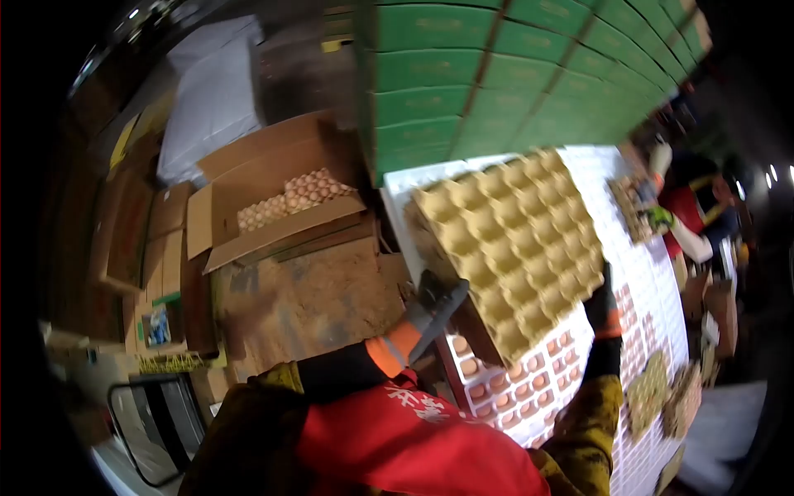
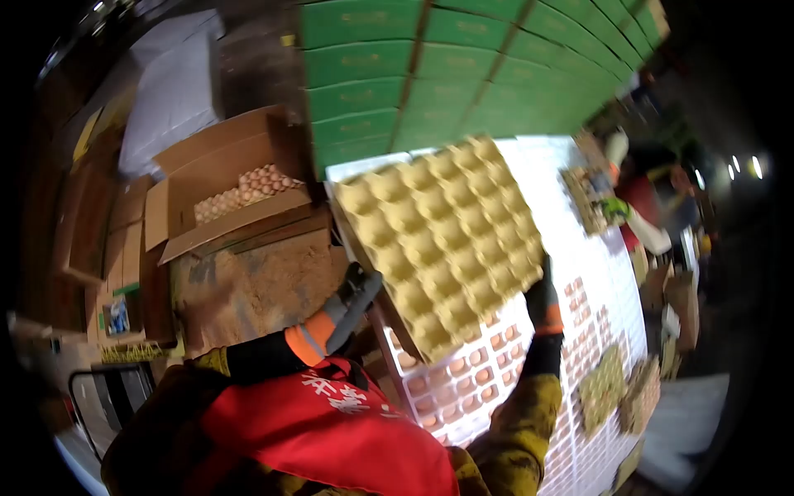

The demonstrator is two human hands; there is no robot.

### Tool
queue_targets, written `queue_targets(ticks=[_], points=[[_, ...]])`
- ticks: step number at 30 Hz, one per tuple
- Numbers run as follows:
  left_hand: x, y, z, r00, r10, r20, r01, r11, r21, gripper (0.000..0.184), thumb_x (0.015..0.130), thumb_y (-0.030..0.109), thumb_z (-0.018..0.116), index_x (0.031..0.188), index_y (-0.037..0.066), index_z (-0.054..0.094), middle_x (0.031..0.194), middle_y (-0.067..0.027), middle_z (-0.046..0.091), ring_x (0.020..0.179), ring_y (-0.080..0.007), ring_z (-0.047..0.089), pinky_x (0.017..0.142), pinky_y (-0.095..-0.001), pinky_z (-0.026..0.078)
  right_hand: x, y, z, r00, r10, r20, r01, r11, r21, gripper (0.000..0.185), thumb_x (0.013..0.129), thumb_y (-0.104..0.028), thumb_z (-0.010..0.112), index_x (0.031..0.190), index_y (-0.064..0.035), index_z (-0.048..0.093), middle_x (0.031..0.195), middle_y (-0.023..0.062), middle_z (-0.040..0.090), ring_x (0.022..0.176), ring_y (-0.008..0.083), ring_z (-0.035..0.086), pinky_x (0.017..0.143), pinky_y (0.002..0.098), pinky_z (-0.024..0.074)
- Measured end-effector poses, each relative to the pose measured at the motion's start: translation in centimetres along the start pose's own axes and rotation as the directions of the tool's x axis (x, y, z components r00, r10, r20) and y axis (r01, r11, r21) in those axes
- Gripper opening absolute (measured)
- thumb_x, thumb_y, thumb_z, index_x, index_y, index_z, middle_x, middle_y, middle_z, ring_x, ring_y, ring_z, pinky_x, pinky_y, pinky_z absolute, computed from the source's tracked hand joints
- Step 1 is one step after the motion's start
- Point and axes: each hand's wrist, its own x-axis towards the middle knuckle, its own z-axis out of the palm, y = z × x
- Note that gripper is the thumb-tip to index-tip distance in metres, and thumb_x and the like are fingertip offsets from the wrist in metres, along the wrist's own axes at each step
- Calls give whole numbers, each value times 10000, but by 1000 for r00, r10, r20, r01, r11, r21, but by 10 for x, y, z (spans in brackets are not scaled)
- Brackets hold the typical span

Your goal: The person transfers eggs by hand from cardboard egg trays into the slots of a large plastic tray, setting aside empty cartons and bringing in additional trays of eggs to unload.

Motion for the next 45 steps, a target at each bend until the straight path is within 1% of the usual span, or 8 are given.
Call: queue_targets(ticks=[7, 15, 19, 21, 30, 34, 38, 45], points=[[5, 26, -1, 934, -60, 352, 152, 959, -239, 620, 1074, 486, 378, 1568, 120, 293, 1575, -74, 380, 1370, -266, 467, 1154, -435, 398, -10, 38, 21, 937, -253, -239, 201, 954, -221, 566, 1069, -453, 449, 1511, -100, 436, 1427, 51, 548, 1234, 164, 561, 1042, 344, 473], [-56, 49, -21, 890, 46, 454, -319, 773, 548, 499, 1072, 347, 463, 1478, 58, 428, 1441, -85, 524, 1280, -233, 521, 1057, -404, 453, -155, 21, 105, 803, -256, -539, 260, 963, -69, 619, 1002, -453, 591, 1408, 5, 497, 1323, 99, 599, 1242, 191, 526, 1059, 309, 410], [-76, -10, 13, 845, -234, 480, 172, 970, 169, 542, 1069, 342, 466, 1516, 51, 371, 1520, -97, 458, 1365, -250, 475, 1165, -442, 360, -277, 79, 36, 541, -608, -581, 396, 793, -462, 465, 1068, -291, 476, 1449, -25, 461, 1412, 78, 531, 1308, 205, 493, 1119, 335, 387], [-94, -61, 50, 836, -355, 419, 231, 919, 319, 482, 990, 216, 614, 1419, 52, 470, 1265, -47, 610, 1076, -155, 610, 883, -318, 515, -362, 122, -27, 423, -635, -647, 332, 773, -541, 403, 1091, -174, 417, 1478, -65, 443, 1496, 87, 455, 1358, 204, 455, 1153, 375, 377], [-178, -301, 106, 41, -847, 530, 720, 393, 572, 872, 831, 200, 843, 1523, 36, 339, 1457, -109, 519, 1349, -203, 467, 1065, -353, 459, -614, 32, -91, 421, -116, -899, 404, 912, 71, 506, 999, -331, 553, 1408, -33, 531, 1384, 127, 597, 1265, 269, 573, 1103, 426, 443], [-210, -314, 133, 3, -779, 627, 287, 601, 746, 836, 872, 337, 791, 1539, 75, 359, 1474, -145, 513, 1342, -231, 496, 1079, -374, 439, -661, -9, -155, 597, -170, -784, 194, 979, -65, 432, 1064, -295, 459, 1404, -39, 531, 1364, 92, 602, 1254, 215, 564, 1122, 400, 420], [-183, -270, 178, -128, -768, 628, -532, 587, 610, 695, 964, 441, 650, 1515, 79, 429, 1385, -142, 606, 1247, -235, 601, 1042, -378, 464, -660, -42, -189, 77, -112, -991, -418, 899, -134, 467, 999, -271, 605, 1421, -79, 543, 1379, 59, 594, 1251, 182, 544, 985, 324, 450], [-19, -97, 99, 642, -265, 719, -339, 744, 576, 469, 943, 106, 627, 1401, 29, 567, 1330, -85, 646, 1197, -150, 598, 1035, -316, 472, -471, 3, -94, 266, -670, -693, -326, 614, -719, 411, 1014, -123, 567, 1400, 16, 551, 1395, 133, 596, 1251, 207, 573, 1075, 328, 424]])
